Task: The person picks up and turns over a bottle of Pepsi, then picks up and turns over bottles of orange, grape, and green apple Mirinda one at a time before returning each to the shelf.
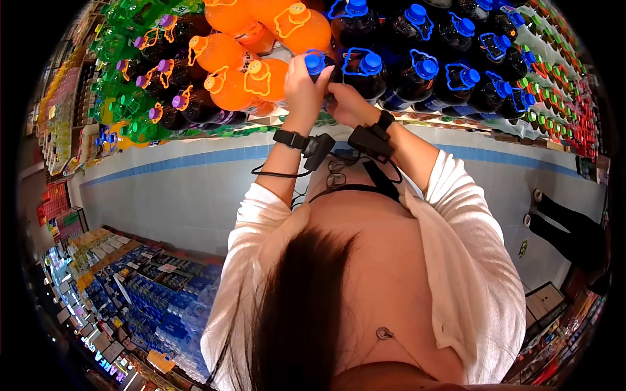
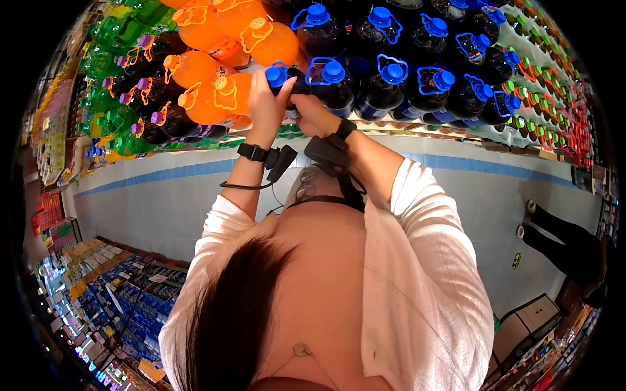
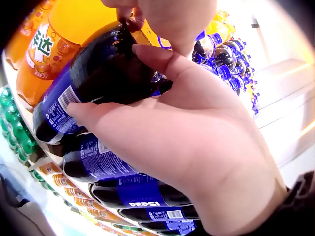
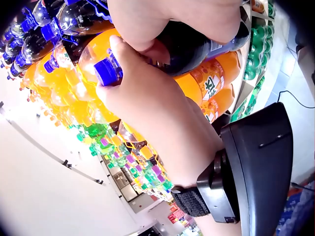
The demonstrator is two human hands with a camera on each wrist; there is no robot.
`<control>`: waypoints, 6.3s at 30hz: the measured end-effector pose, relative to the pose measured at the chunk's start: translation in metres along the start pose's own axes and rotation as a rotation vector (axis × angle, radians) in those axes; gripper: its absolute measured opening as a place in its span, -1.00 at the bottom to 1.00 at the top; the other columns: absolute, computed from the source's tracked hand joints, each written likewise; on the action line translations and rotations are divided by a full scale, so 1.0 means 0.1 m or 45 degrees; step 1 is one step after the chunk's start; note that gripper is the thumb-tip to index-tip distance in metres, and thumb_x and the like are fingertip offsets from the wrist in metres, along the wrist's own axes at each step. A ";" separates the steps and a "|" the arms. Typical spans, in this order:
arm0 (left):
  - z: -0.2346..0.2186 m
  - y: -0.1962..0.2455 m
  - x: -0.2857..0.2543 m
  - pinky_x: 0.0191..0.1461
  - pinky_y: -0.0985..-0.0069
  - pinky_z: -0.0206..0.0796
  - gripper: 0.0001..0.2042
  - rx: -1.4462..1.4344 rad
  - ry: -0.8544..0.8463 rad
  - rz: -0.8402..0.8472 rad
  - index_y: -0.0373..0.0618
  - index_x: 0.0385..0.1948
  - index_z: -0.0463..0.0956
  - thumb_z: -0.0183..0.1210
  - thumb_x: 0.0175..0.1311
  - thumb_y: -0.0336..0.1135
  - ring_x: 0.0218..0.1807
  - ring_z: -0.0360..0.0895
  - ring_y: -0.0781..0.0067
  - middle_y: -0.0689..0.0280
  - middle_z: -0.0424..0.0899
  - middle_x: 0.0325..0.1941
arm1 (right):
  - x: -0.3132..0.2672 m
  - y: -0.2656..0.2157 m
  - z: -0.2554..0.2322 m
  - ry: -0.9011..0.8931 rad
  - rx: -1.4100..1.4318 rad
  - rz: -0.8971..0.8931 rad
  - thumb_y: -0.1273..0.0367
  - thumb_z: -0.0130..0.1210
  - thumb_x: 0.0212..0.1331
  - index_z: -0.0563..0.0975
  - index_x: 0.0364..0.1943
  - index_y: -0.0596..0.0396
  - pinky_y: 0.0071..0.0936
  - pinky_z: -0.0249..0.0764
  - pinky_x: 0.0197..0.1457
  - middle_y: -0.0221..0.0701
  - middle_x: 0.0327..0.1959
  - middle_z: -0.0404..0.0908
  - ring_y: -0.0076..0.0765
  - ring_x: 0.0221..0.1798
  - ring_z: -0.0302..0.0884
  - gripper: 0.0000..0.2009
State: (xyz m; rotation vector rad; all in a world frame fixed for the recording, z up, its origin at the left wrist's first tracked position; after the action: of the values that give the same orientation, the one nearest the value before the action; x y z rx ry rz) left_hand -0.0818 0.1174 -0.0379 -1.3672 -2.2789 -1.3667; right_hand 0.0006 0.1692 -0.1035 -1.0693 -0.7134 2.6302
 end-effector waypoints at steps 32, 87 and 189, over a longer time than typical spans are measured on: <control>-0.35 0.07 -0.36 0.13 0.38 0.31 -0.50 -0.174 -0.084 -0.344 -0.21 0.07 0.32 0.28 0.11 -0.28 0.11 0.45 0.09 0.01 0.45 0.08 | -0.66 -0.20 0.15 -0.480 -0.217 0.179 0.37 0.02 0.17 0.47 -0.16 0.08 -0.44 0.36 0.08 -0.37 -0.14 0.54 -0.32 -0.05 0.50 -0.82; -1.31 -1.92 -0.58 0.04 0.45 0.34 -0.70 -0.527 -0.739 -0.527 -0.23 -0.12 0.48 0.21 0.17 -0.27 -0.01 0.54 0.22 0.13 0.60 -0.10 | 0.13 0.45 1.41 0.480 -1.269 -1.574 0.41 0.34 -0.12 0.56 -0.29 0.20 -0.39 0.40 0.10 -0.24 -0.14 0.62 -0.17 -0.01 0.54 -0.72; -1.92 -0.45 -0.34 0.41 0.38 -0.02 -0.10 -2.107 -1.290 -0.904 -0.12 0.37 -0.09 0.31 0.08 -0.04 0.42 0.06 0.40 0.27 0.06 0.43 | -0.67 0.20 1.41 -0.832 0.327 -0.266 0.00 0.27 -0.06 0.38 0.15 0.17 -0.27 0.49 0.12 -0.22 0.07 0.53 -0.23 0.03 0.55 -0.28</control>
State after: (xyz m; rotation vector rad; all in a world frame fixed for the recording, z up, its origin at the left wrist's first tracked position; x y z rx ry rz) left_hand -0.1540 -0.0575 0.0262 -1.7732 -1.6949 -4.0989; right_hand -0.0509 0.0777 0.0138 -0.0449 -0.5299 2.7716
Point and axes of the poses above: each hand's wrist, its own x-axis towards the middle knuckle, its own z-axis out of the palm, y = z × x, the point moved 3 cm from there along x, towards the middle knuckle
